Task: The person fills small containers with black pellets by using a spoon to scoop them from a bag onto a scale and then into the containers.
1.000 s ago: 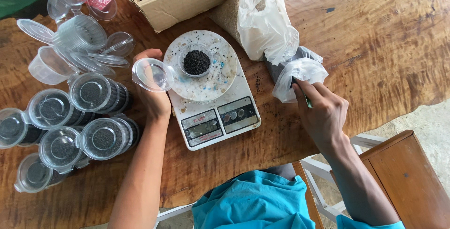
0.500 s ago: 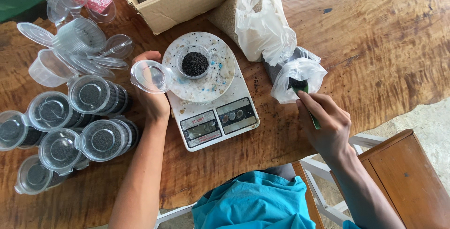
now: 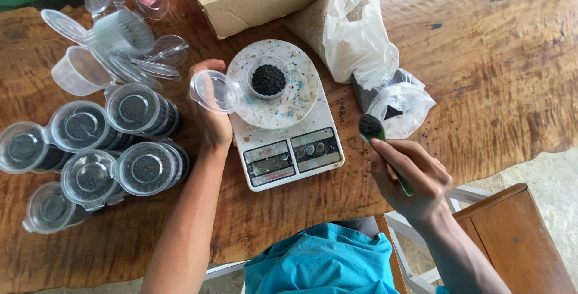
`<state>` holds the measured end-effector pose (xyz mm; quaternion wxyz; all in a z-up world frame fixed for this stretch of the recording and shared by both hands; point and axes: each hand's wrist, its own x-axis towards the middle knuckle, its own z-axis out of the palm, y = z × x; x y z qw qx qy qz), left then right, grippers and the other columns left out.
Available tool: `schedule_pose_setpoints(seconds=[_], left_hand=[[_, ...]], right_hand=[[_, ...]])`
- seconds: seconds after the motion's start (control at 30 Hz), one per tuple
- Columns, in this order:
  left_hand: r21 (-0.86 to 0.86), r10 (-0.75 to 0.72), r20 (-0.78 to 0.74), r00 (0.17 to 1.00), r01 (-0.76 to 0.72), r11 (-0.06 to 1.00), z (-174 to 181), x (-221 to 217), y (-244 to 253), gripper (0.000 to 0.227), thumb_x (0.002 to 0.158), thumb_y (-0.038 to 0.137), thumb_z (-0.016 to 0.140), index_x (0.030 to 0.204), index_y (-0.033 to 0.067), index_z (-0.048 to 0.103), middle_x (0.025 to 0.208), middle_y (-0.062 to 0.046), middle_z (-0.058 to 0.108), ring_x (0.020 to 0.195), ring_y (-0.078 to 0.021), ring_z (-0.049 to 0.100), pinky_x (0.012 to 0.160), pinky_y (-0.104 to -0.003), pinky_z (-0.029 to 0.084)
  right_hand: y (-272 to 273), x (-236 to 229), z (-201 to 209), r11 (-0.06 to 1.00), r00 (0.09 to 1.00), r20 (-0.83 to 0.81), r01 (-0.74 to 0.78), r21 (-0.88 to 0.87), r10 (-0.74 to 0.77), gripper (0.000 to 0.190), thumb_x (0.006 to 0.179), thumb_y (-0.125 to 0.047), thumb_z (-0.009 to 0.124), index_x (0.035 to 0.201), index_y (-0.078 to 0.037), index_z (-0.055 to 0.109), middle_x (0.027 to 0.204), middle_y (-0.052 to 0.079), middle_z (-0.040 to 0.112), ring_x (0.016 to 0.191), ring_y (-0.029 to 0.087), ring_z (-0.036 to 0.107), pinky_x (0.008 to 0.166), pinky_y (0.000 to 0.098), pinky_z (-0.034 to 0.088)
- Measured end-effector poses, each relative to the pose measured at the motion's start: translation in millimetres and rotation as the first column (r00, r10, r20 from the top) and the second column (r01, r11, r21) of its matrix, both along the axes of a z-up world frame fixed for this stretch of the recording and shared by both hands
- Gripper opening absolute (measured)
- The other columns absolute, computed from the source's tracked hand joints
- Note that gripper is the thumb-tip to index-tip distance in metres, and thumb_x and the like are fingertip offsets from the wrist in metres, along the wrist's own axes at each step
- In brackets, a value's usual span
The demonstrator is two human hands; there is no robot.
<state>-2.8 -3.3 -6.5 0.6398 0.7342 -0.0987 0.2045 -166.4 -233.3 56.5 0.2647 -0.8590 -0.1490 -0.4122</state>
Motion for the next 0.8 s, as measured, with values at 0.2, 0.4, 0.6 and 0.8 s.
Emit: schedule_pose_setpoints(seconds=[0.2, 0.4, 0.6, 0.8], left_hand=[[-0.065, -0.011, -0.005, 1.0, 0.011, 0.998, -1.6, 1.6, 0.6, 0.048, 0.091, 0.051, 0.029, 0.098, 0.0103, 0.055, 0.089, -0.007, 0.054, 0.08, -0.0136, 0.051, 0.073, -0.024, 0.042], [-0.125, -0.046, -0.07, 0.996, 0.037, 0.991, 7.7, -2.7, -0.9, 0.041, 0.089, 0.045, 0.033, 0.098, 0.0113, 0.055, 0.09, -0.006, 0.052, 0.082, -0.0132, 0.049, 0.076, -0.025, 0.042], [-0.157, -0.037, -0.059, 0.998, 0.028, 0.987, 8.6, -2.0, -0.8, 0.038, 0.09, 0.041, 0.032, 0.096, 0.0115, 0.055, 0.09, -0.005, 0.051, 0.081, -0.0122, 0.049, 0.075, -0.024, 0.041], [-0.161, -0.064, -0.052, 0.997, 0.055, 0.985, 7.0, -2.1, 2.3, 0.031, 0.089, 0.031, 0.033, 0.097, 0.0113, 0.056, 0.092, -0.004, 0.051, 0.084, -0.0116, 0.048, 0.078, -0.024, 0.04]], right_hand=[[33.7, 39.7, 18.0, 0.989, 0.991, 0.026, -0.131, 0.061, 0.13, 0.012, 0.073, 0.003, 0.069, 0.084, -0.002, 0.07, 0.073, 0.009, 0.065, 0.056, 0.02, 0.061, 0.054, 0.0306, 0.049], [56.9, 79.7, 21.9, 0.973, 0.975, -0.032, -0.219, 0.074, 0.222, 0.012, 0.076, 0.004, 0.066, 0.086, -0.003, 0.068, 0.074, 0.008, 0.063, 0.057, 0.02, 0.061, 0.053, 0.0296, 0.05], [68.9, 98.2, 19.4, 0.967, 0.964, -0.077, -0.254, 0.012, 0.254, 0.017, 0.077, 0.009, 0.059, 0.09, 0.0, 0.065, 0.077, 0.012, 0.061, 0.061, 0.027, 0.062, 0.054, 0.0343, 0.05], [70.4, 100.3, 13.4, 0.957, 0.959, -0.106, -0.274, -0.091, 0.265, 0.029, 0.073, 0.014, 0.056, 0.095, -0.002, 0.066, 0.078, 0.014, 0.055, 0.059, 0.028, 0.057, 0.052, 0.0355, 0.05]])
